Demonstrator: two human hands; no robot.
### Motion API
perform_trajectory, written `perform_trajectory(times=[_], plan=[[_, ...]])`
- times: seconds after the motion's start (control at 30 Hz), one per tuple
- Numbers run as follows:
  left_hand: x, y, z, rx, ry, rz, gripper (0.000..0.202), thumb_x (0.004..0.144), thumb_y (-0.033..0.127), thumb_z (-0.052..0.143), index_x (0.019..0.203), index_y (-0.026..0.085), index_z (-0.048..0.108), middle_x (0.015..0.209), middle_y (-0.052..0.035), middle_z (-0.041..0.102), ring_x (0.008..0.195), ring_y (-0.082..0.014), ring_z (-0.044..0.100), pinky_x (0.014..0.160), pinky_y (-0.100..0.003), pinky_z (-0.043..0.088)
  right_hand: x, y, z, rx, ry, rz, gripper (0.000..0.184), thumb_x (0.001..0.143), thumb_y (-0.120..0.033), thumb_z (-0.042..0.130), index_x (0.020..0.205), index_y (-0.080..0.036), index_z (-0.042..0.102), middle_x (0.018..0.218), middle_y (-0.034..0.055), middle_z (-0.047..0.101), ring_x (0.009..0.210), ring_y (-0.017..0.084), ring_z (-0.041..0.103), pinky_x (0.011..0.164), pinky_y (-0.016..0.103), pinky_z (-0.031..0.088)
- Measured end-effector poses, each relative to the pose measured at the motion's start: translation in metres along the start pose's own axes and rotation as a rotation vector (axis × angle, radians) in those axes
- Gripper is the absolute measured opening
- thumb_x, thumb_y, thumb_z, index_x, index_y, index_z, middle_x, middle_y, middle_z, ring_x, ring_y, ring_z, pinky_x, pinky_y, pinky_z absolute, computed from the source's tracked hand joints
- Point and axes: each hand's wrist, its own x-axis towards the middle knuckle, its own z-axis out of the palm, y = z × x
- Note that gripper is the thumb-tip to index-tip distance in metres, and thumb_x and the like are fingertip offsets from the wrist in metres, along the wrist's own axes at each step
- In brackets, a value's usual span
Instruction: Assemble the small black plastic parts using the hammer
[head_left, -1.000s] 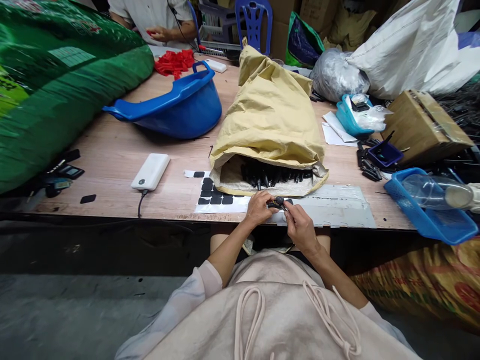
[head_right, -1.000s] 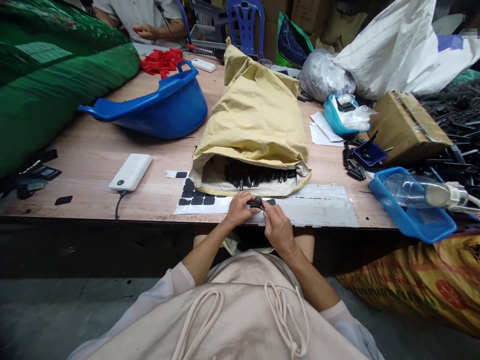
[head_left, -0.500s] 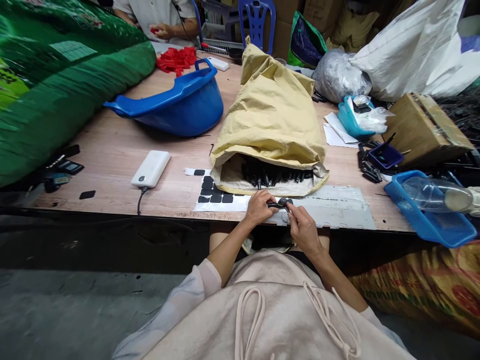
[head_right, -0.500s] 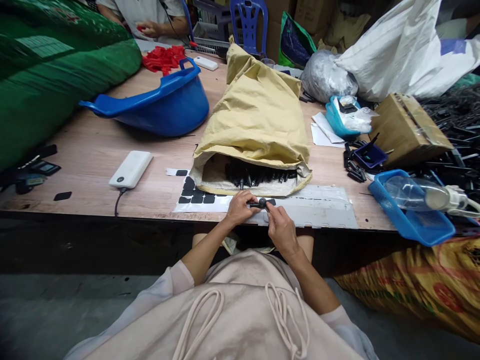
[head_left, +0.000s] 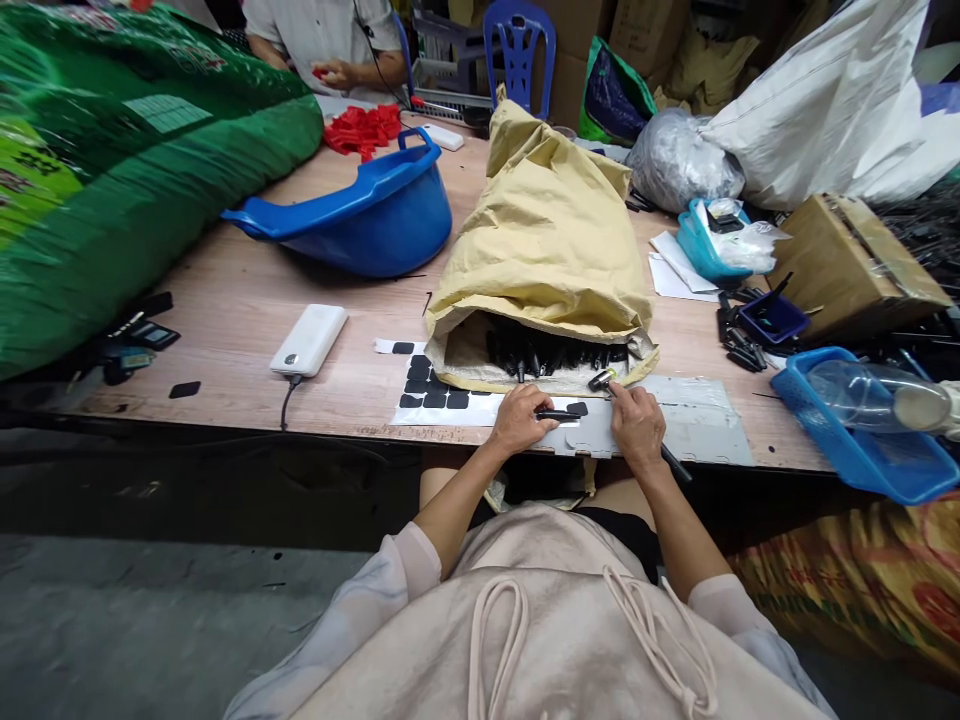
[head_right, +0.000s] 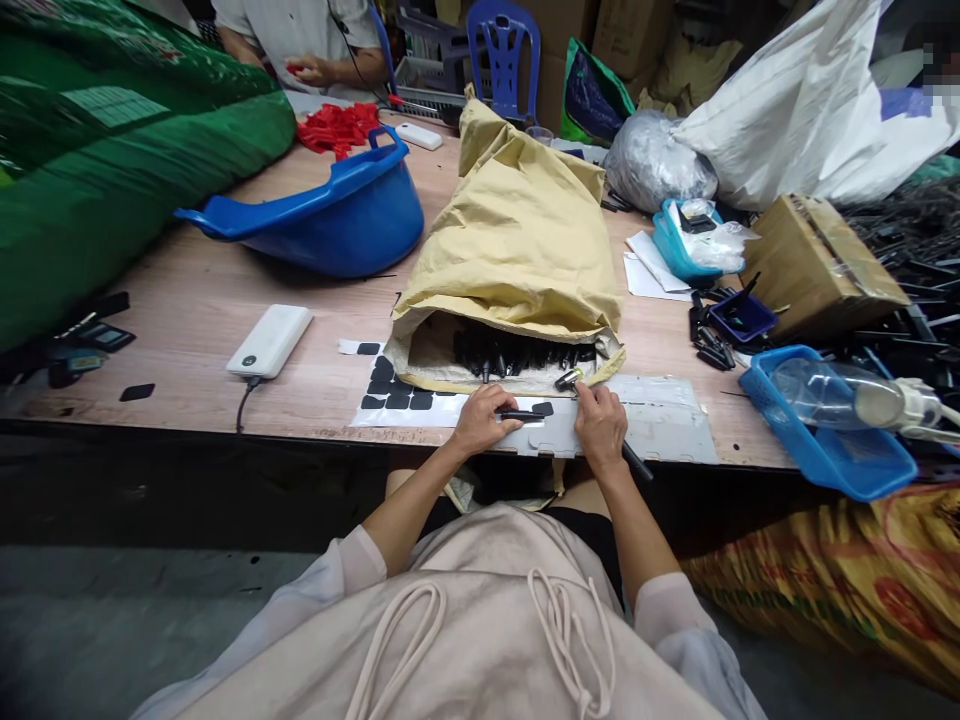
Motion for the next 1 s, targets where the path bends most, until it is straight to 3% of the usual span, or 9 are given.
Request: perform_trajectory(times=[0.33,0.47,0.53,0.63,0.7,0.8,0.87,0.93,1.0], plan=[[-0.001,-0.002,-0.005,0.043,-0.039,0.058,0.01,0.086,0.029,0.08,0.086,0.022,0.072,0.085,-0.0038,0.067,0.091,-0.0244,0.06,0.087,-0.039,0.048,-0.005,-0.009,0.003,-0.034,-0.04,0.019,0.043,0.096,-0.017,0.048,0.134,-0.021,0.069,0.098,0.0106,0.061,0.089,0.025,0.048,0.077,0.035,0.037],[-0.02,0.011,-0.01,-0.042,-0.049,0.134,0.014,0.097,0.034,0.065,0.098,0.021,0.071,0.094,-0.0067,0.07,0.094,-0.0241,0.062,0.088,-0.039,0.05,-0.004,-0.01,0.004,-0.034,-0.032,0.015,0.041,0.097,-0.019,0.048,0.133,-0.019,0.068,0.098,0.0108,0.061,0.089,0.025,0.048,0.077,0.035,0.036],[-0.042,0.018,-0.008,-0.131,-0.147,0.196,0.021,0.101,0.038,0.059,0.106,0.021,0.071,0.097,-0.0077,0.072,0.091,-0.0229,0.065,0.087,-0.037,0.052,-0.004,-0.01,0.005,-0.035,-0.022,0.014,0.039,0.099,-0.02,0.047,0.132,-0.019,0.069,0.098,0.0108,0.061,0.089,0.025,0.048,0.076,0.035,0.035],[-0.079,0.02,0.003,-0.21,-0.397,0.25,0.026,0.103,0.04,0.055,0.112,0.022,0.072,0.098,-0.0076,0.075,0.089,-0.0213,0.07,0.084,-0.033,0.053,-0.004,-0.011,0.006,-0.043,-0.007,0.018,0.038,0.1,-0.021,0.047,0.131,-0.019,0.069,0.097,0.0104,0.062,0.088,0.024,0.048,0.076,0.035,0.034],[-0.096,0.013,0.015,-0.178,-0.492,0.12,0.025,0.101,0.038,0.057,0.112,0.023,0.073,0.099,-0.0066,0.077,0.089,-0.0217,0.072,0.082,-0.031,0.054,-0.003,-0.012,0.006,-0.046,-0.007,0.016,0.038,0.1,-0.021,0.047,0.131,-0.019,0.069,0.096,0.0102,0.062,0.088,0.024,0.049,0.076,0.035,0.034],[-0.104,-0.007,0.033,0.023,-0.54,-0.293,0.025,0.099,0.038,0.059,0.113,0.022,0.074,0.1,-0.0085,0.078,0.094,-0.0268,0.075,0.081,-0.034,0.054,-0.003,-0.012,0.005,-0.047,-0.022,0.011,0.038,0.101,-0.022,0.047,0.131,-0.019,0.069,0.096,0.0102,0.062,0.088,0.024,0.048,0.075,0.035,0.033],[-0.101,-0.019,0.042,0.151,-0.573,-0.488,0.029,0.1,0.038,0.058,0.119,0.021,0.073,0.107,-0.0119,0.079,0.102,-0.0306,0.075,0.083,-0.036,0.054,-0.002,-0.013,0.004,-0.043,-0.031,0.014,0.038,0.101,-0.021,0.047,0.131,-0.019,0.069,0.097,0.0104,0.062,0.088,0.024,0.048,0.075,0.035,0.033],[-0.096,-0.026,0.046,0.199,-0.589,-0.541,0.033,0.1,0.035,0.058,0.128,0.022,0.069,0.119,-0.0131,0.078,0.109,-0.0311,0.075,0.085,-0.036,0.054,-0.002,-0.013,0.004,-0.045,-0.03,0.015,0.038,0.101,-0.021,0.046,0.132,-0.019,0.069,0.097,0.0104,0.062,0.087,0.024,0.048,0.075,0.036,0.033],[-0.093,-0.023,0.045,0.193,-0.582,-0.507,0.036,0.099,0.031,0.059,0.133,0.024,0.067,0.122,-0.0122,0.077,0.111,-0.0296,0.074,0.086,-0.035,0.054,-0.002,-0.013,0.005,-0.056,-0.021,0.009,0.038,0.101,-0.021,0.047,0.131,-0.019,0.07,0.097,0.0102,0.063,0.087,0.024,0.049,0.075,0.035,0.033]])
